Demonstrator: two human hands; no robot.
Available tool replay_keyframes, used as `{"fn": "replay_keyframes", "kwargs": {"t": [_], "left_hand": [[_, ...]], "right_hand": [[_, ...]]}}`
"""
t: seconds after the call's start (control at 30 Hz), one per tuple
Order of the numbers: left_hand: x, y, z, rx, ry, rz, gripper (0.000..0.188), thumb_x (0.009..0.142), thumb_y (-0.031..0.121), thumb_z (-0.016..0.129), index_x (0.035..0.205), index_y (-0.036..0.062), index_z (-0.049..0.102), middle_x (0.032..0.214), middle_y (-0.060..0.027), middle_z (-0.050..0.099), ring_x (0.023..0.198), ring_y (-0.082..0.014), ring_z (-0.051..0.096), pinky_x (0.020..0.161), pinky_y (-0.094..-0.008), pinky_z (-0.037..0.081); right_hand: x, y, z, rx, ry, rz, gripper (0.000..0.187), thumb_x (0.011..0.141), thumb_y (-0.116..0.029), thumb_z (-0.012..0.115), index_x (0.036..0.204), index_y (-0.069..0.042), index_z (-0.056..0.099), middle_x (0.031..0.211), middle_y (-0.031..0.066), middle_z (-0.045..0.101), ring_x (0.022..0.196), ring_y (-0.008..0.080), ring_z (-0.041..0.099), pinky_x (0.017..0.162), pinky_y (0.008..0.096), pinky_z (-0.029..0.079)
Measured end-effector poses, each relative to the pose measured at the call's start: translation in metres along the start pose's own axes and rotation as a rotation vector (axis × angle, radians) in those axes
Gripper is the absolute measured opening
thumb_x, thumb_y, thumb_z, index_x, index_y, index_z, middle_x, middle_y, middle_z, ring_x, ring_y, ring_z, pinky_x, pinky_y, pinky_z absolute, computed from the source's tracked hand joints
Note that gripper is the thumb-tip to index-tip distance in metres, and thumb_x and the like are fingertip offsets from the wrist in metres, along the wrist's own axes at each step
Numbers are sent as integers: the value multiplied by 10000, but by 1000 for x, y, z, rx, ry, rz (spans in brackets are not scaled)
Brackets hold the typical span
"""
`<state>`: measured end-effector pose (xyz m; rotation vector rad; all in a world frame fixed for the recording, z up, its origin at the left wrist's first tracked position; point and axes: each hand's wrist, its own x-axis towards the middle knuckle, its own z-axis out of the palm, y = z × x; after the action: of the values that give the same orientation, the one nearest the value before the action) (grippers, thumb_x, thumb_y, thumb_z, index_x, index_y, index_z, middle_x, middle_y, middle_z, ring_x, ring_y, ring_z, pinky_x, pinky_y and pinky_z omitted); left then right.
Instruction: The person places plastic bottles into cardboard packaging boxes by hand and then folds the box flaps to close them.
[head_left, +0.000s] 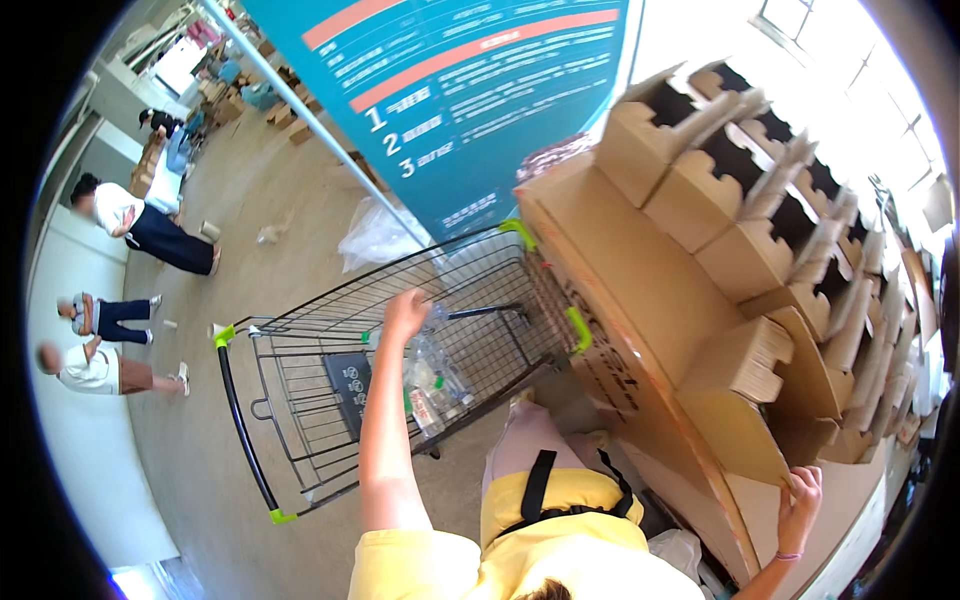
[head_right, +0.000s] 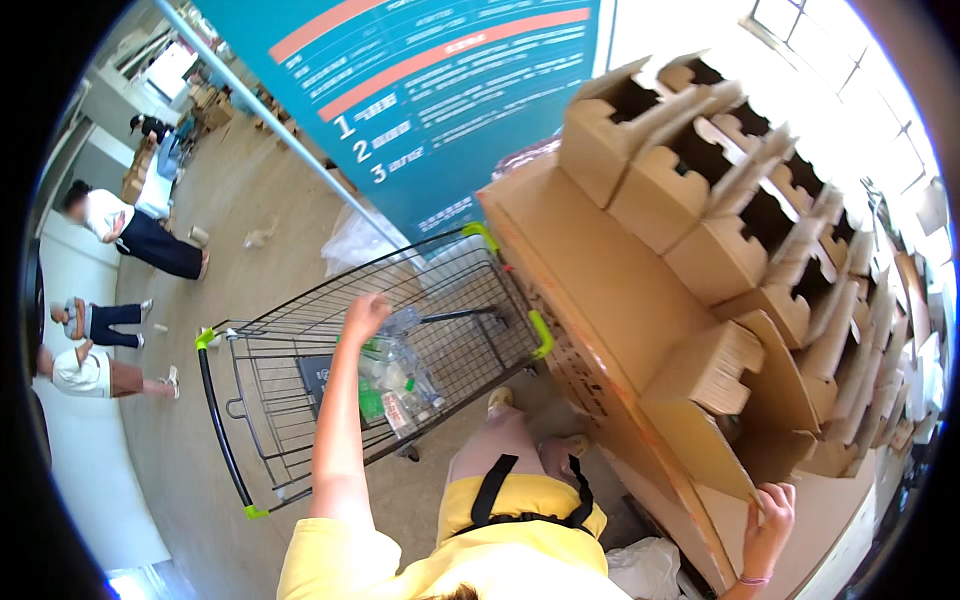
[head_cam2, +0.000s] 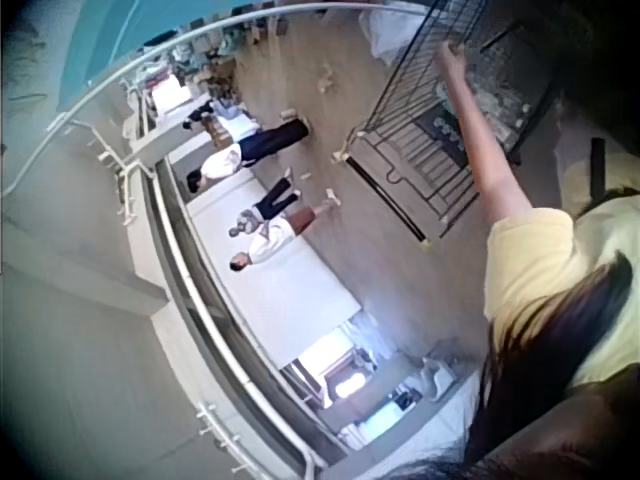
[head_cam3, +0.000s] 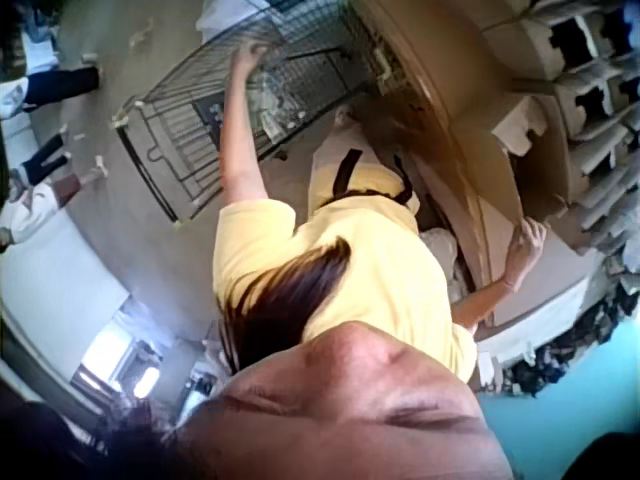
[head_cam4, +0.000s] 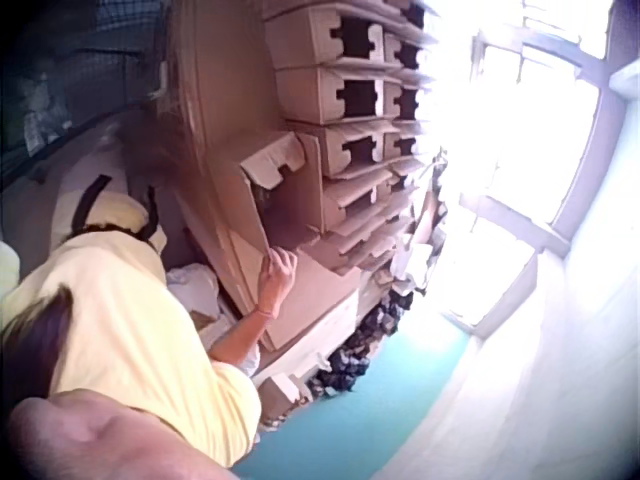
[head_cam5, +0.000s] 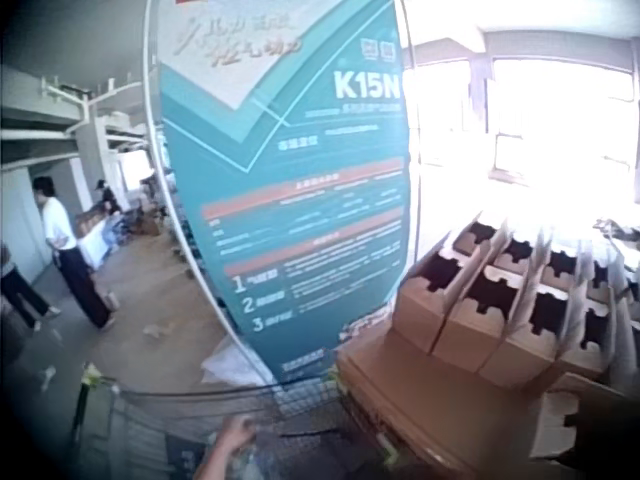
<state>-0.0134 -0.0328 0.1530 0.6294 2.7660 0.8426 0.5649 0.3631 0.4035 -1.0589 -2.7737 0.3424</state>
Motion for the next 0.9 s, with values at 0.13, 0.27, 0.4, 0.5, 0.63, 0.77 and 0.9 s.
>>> {"fn": "replay_keyframes", "kwargs": {"t": [0.13,0.27,0.4,0.5,0.63,0.77,0.9], "left_hand": [[-52,-178,51,231,-208,-550,354,785,310,739,949,-2,705,829,-188,711,815,-298,707,709,-386,549],[-118,-290,124,-198,-118,-945,413,766,265,805,971,-68,672,808,-192,681,746,-329,683,558,-436,552],[-129,-304,207,-556,-25,-1231,769,663,404,860,1155,-131,608,1133,-269,659,955,-338,690,837,-444,551],[-104,-254,210,-587,146,-1439,802,621,382,898,1128,-161,597,1137,-283,644,962,-336,682,777,-444,586],[-100,-263,229,-908,567,-1492,888,543,336,941,1159,-169,548,1129,-259,646,927,-321,684,712,-441,596],[-94,-244,217,-1023,619,-1444,911,565,342,926,1196,-161,504,1054,-231,659,906,-328,679,690,-446,587],[-109,-224,203,-1488,481,-1296,665,728,345,821,1146,-84,532,972,-187,662,863,-310,675,617,-421,568]], "right_hand": [[1,-2,1,-119,-44,90,162,742,70,617,899,54,657,923,156,630,950,340,566,835,409,468],[-4,6,1,-183,-85,133,153,806,22,597,943,64,651,928,178,627,953,353,563,848,424,457],[-12,7,4,-208,-121,189,171,853,-12,573,988,61,648,927,193,629,948,366,560,848,434,447],[-14,-6,7,-272,-132,201,194,851,-8,564,1008,60,654,929,201,633,932,371,560,837,432,448],[-4,-12,3,-282,-174,211,213,830,14,555,1012,60,655,937,202,634,919,371,558,835,431,451],[-1,-14,4,-287,-192,208,218,816,27,551,1005,64,654,944,205,635,934,372,558,844,433,453],[1,-20,6,-308,-167,182,212,800,41,565,989,68,657,967,209,636,990,379,560,883,431,453]]}}
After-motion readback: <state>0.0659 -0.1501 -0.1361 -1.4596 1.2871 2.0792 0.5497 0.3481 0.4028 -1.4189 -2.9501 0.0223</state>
